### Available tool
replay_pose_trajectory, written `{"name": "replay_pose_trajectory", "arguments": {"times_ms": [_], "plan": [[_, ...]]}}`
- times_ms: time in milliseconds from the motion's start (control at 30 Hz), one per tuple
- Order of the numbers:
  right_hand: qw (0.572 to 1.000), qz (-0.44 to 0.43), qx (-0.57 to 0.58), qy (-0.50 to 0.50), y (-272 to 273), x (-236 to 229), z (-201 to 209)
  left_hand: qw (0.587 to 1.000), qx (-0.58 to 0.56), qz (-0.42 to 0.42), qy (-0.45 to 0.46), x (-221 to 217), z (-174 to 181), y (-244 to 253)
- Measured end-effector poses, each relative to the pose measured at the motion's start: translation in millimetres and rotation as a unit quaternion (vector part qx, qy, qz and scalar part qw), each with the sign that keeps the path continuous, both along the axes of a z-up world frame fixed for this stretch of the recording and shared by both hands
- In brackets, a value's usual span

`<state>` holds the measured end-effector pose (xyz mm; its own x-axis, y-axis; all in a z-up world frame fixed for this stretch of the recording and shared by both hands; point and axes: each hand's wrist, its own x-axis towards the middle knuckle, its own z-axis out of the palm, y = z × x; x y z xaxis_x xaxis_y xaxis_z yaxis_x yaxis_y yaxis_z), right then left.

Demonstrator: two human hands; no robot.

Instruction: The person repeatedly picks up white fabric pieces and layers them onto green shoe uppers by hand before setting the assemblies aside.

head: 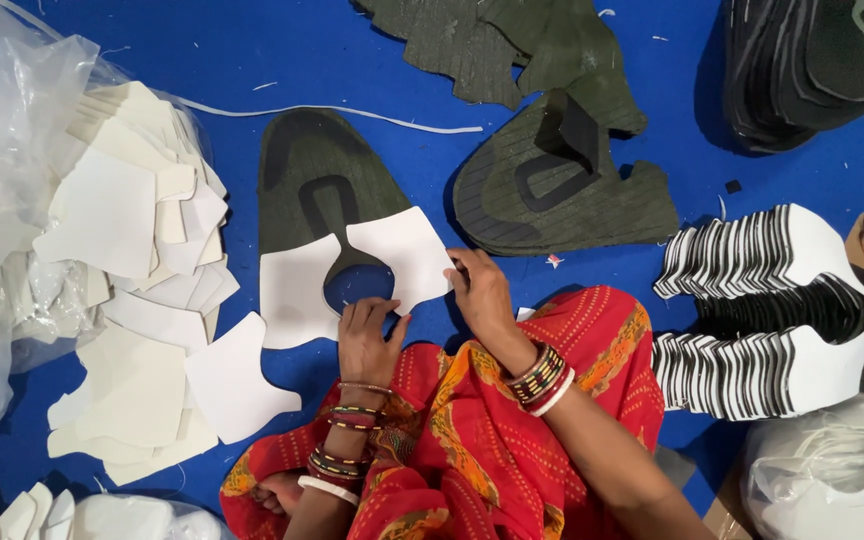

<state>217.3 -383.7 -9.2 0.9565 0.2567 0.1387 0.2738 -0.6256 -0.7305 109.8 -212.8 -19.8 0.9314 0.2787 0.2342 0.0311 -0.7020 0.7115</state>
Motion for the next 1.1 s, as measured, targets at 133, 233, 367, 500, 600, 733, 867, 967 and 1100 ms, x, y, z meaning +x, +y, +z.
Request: {"name": "replay_pose_trajectory", "arguments": {"times_ms": [133, 233, 367, 500, 600, 733, 867, 967, 1100], "plan": [[1.000, 0.011, -0.003, -0.010, 4.7, -3.3, 4.2, 1.000, 0.008, -0.002, 0.006, -0.2, 6.0, 0.3], [0.999, 0.019, -0.049, -0.002, 15.8, -5.8, 9.4, 0.997, 0.039, -0.025, 0.066, 10.8, 26.5, 7.1], [0.960, 0.110, -0.229, -0.119, 46.3, 4.8, 20.2, 0.989, 0.134, -0.060, 0.030, 44.4, 6.9, 22.0], [0.948, 0.216, -0.173, -0.157, 59.7, 25.2, -3.1, 0.972, 0.223, -0.053, 0.058, 65.0, -10.5, 31.7], [0.951, 0.226, -0.150, -0.151, 57.4, 12.9, -8.2, 0.974, 0.205, -0.050, 0.078, 64.6, -0.8, 29.0], [0.952, 0.219, -0.164, -0.138, 24.3, 14.3, -2.7, 0.981, 0.174, -0.056, 0.058, 75.8, 2.4, 37.6], [0.975, 0.145, -0.148, -0.081, -4.9, 28.5, 45.7, 0.992, 0.082, -0.064, 0.073, 76.0, -3.9, 45.3], [0.973, 0.052, -0.169, -0.149, -12.6, 52.3, 62.1, 0.993, 0.088, -0.064, 0.034, 72.8, 6.3, 46.3], [0.978, 0.063, -0.096, -0.176, -30.6, 65.2, 53.0, 0.995, 0.067, -0.078, -0.003, 67.8, 24.5, 35.4]]}}
